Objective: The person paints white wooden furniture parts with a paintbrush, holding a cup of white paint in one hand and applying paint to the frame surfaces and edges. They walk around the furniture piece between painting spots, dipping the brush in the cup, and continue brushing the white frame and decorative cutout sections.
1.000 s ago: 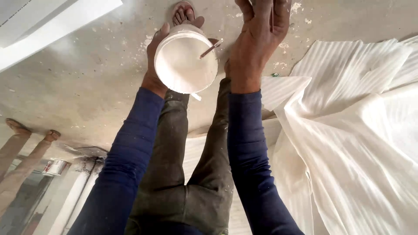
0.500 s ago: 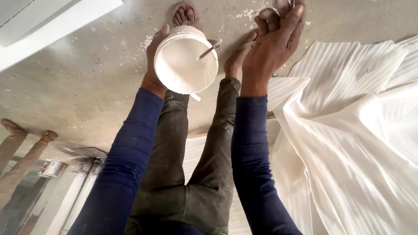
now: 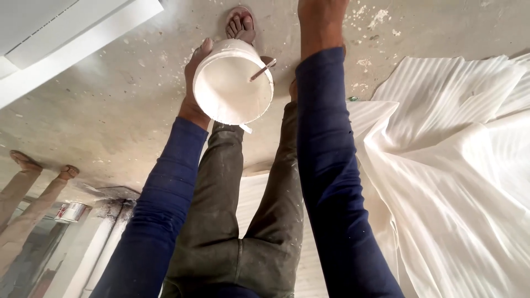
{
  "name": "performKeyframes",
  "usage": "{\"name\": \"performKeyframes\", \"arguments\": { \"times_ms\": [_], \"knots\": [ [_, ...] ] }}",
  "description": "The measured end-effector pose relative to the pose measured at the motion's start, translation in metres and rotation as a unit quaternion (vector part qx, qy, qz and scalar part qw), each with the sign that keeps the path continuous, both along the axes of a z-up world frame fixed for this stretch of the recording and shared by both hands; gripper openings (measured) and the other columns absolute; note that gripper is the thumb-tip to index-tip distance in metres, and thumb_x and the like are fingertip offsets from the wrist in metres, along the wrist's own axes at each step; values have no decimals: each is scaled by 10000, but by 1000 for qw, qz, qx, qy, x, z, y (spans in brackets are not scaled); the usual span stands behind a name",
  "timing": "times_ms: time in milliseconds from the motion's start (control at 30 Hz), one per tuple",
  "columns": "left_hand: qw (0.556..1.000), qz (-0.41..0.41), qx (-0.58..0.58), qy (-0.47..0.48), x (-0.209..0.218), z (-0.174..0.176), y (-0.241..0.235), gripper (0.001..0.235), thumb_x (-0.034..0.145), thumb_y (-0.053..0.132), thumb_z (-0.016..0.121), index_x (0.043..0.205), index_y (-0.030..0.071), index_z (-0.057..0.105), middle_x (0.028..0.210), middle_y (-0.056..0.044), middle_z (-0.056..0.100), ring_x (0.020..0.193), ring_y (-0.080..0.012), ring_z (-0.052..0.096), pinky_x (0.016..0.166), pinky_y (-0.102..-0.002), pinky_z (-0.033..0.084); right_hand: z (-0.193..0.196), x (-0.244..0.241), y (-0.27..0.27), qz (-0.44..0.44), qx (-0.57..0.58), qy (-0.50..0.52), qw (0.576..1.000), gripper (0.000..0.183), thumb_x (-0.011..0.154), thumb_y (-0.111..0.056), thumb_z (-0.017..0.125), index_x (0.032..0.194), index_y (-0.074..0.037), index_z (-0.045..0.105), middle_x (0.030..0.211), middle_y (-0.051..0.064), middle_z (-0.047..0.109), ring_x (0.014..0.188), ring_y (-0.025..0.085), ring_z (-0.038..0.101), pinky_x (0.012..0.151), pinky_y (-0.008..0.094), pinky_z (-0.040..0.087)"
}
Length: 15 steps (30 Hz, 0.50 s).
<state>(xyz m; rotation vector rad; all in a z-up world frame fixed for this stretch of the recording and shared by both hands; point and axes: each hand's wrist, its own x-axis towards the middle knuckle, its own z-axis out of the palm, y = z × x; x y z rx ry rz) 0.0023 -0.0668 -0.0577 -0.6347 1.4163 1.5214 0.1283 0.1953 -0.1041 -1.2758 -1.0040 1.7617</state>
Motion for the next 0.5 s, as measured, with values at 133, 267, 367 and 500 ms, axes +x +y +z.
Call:
{"name": "performKeyframes", "arguments": {
  "times_ms": [133,267,367,500],
  "knots": [
    [997,36,13,-71,-15,31,23,277,1025,366,674,1034,89,669,883,-19,657,806,-131,639,725,-305,581,-9,1,-2,23,24,-34,999,419,1154,-329,614,1386,0,499,1222,104,551,1068,196,652,899,380,637],
    [999,30,2,-44,-16,26,18,288,1014,370,660,1073,88,676,902,-6,660,838,-121,648,763,-295,594,-15,3,-7,51,44,-68,995,450,1149,-344,624,1422,-15,485,1267,99,532,1113,198,659,917,383,649],
    [997,48,13,-67,-18,33,24,282,1013,359,668,1062,81,672,886,-14,659,821,-131,641,741,-301,585,6,-6,-7,72,61,-93,991,475,1144,-356,633,1449,-27,475,1301,96,518,1147,200,664,931,386,658],
    [999,35,30,-8,0,-12,-16,410,1070,377,688,1250,9,665,1053,-52,675,980,-150,664,908,-303,604,19,-14,-6,102,86,-125,983,510,1139,-370,644,1485,-43,462,1346,91,499,1192,202,670,949,390,669]
  ]
}}
